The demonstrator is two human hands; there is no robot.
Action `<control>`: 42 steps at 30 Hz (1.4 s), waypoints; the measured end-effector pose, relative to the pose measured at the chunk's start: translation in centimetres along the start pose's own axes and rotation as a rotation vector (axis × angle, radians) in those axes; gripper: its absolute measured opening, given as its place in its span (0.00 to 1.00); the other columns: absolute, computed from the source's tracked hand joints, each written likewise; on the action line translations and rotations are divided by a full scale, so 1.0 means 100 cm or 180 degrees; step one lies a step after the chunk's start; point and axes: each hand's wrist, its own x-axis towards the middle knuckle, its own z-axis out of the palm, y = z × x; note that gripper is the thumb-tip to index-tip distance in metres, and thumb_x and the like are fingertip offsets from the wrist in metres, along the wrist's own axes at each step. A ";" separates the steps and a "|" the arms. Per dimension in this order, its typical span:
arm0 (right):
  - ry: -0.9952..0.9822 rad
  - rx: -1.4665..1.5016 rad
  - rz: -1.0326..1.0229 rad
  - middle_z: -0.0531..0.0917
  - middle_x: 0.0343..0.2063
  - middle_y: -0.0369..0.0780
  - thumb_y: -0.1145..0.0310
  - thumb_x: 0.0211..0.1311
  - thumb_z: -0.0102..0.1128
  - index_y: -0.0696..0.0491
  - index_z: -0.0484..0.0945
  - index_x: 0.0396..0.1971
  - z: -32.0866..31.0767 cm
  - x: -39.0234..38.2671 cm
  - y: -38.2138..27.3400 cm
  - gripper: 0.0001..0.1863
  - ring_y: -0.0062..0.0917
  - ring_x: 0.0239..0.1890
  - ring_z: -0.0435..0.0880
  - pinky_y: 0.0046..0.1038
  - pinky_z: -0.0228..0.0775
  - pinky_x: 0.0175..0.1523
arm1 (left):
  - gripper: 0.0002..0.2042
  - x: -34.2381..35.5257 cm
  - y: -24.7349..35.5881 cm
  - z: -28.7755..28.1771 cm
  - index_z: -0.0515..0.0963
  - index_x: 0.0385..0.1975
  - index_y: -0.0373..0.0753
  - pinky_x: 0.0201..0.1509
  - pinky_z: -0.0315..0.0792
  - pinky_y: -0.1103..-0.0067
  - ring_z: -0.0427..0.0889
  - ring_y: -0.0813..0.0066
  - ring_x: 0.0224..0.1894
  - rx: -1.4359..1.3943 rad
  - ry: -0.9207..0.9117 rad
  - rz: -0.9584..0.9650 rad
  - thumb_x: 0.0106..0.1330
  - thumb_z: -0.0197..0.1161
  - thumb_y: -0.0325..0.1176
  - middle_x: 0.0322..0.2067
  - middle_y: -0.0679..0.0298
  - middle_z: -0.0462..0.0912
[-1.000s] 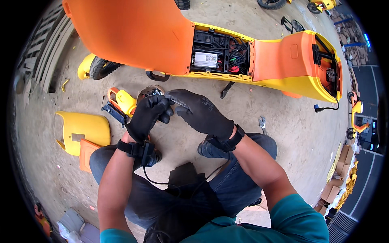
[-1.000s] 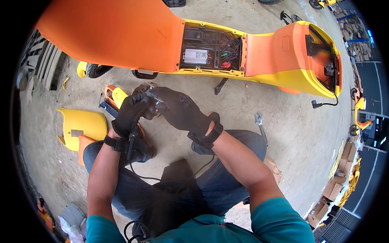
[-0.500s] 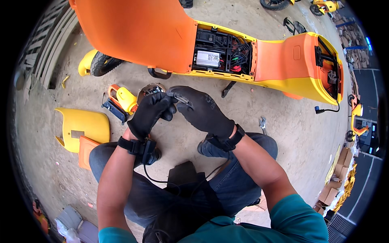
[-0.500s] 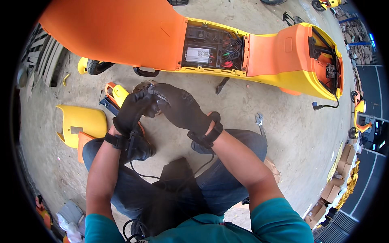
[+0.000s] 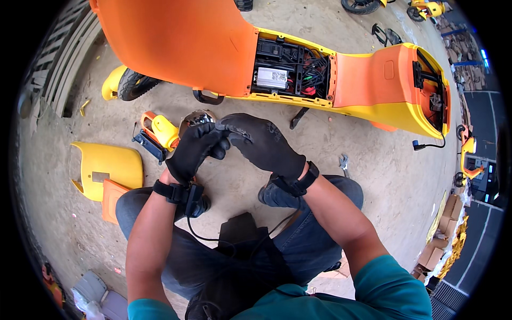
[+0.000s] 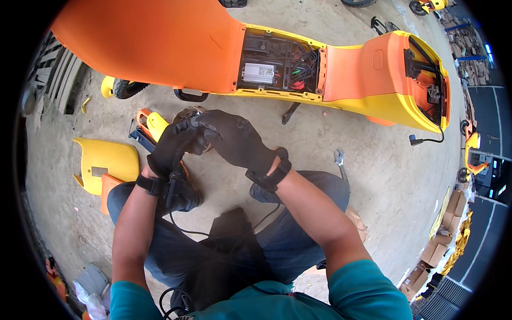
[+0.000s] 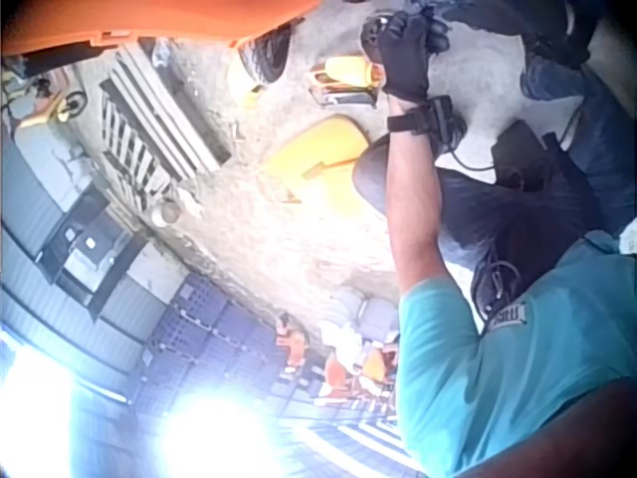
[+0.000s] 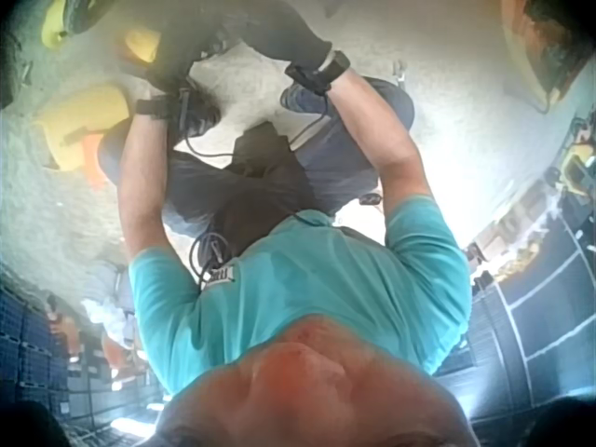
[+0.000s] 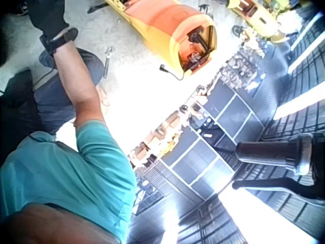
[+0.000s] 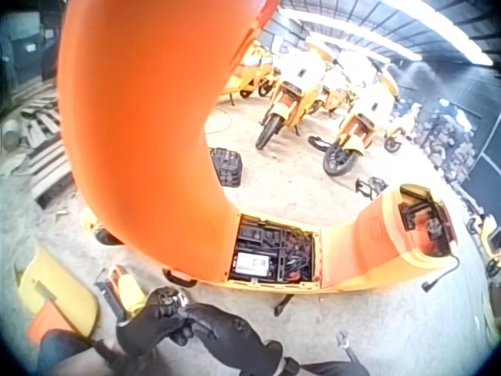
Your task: The person works on the internal components of an orange motorcycle, picking up small parts from a container and using a screwdriver to secure them inside the engine compartment.
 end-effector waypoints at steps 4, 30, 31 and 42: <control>0.0017 -0.0082 0.0172 0.84 0.45 0.45 0.75 0.62 0.57 0.55 0.78 0.52 -0.002 0.000 0.003 0.17 0.36 0.44 0.84 0.33 0.75 0.51 | 0.12 0.002 0.001 0.003 0.80 0.44 0.33 0.37 0.75 0.83 0.80 0.81 0.31 0.0095 0.0054 -0.0055 0.74 0.56 0.36 0.31 0.64 0.83; -0.1934 -0.2981 0.0249 0.87 0.37 0.40 0.70 0.55 0.59 0.47 0.86 0.39 -0.099 0.078 0.186 0.12 0.37 0.41 0.86 0.38 0.78 0.47 | 0.34 0.008 0.023 -0.022 0.63 0.59 0.26 0.39 0.77 0.74 0.84 0.73 0.34 0.1050 0.1920 0.1201 0.61 0.72 0.42 0.47 0.50 0.75; -0.2008 -0.2961 0.0329 0.87 0.38 0.40 0.70 0.55 0.59 0.47 0.86 0.39 -0.101 0.079 0.189 0.12 0.37 0.42 0.86 0.38 0.78 0.48 | 0.34 0.009 0.022 -0.023 0.64 0.59 0.27 0.39 0.77 0.74 0.84 0.72 0.34 0.1106 0.1902 0.1233 0.61 0.71 0.42 0.47 0.50 0.76; -0.2416 -0.2839 0.0415 0.86 0.41 0.42 0.73 0.56 0.58 0.48 0.84 0.42 -0.109 0.092 0.219 0.14 0.36 0.46 0.85 0.36 0.78 0.49 | 0.32 0.010 0.014 -0.035 0.68 0.58 0.27 0.48 0.78 0.76 0.83 0.67 0.45 0.1422 0.1921 0.1066 0.63 0.71 0.44 0.51 0.50 0.77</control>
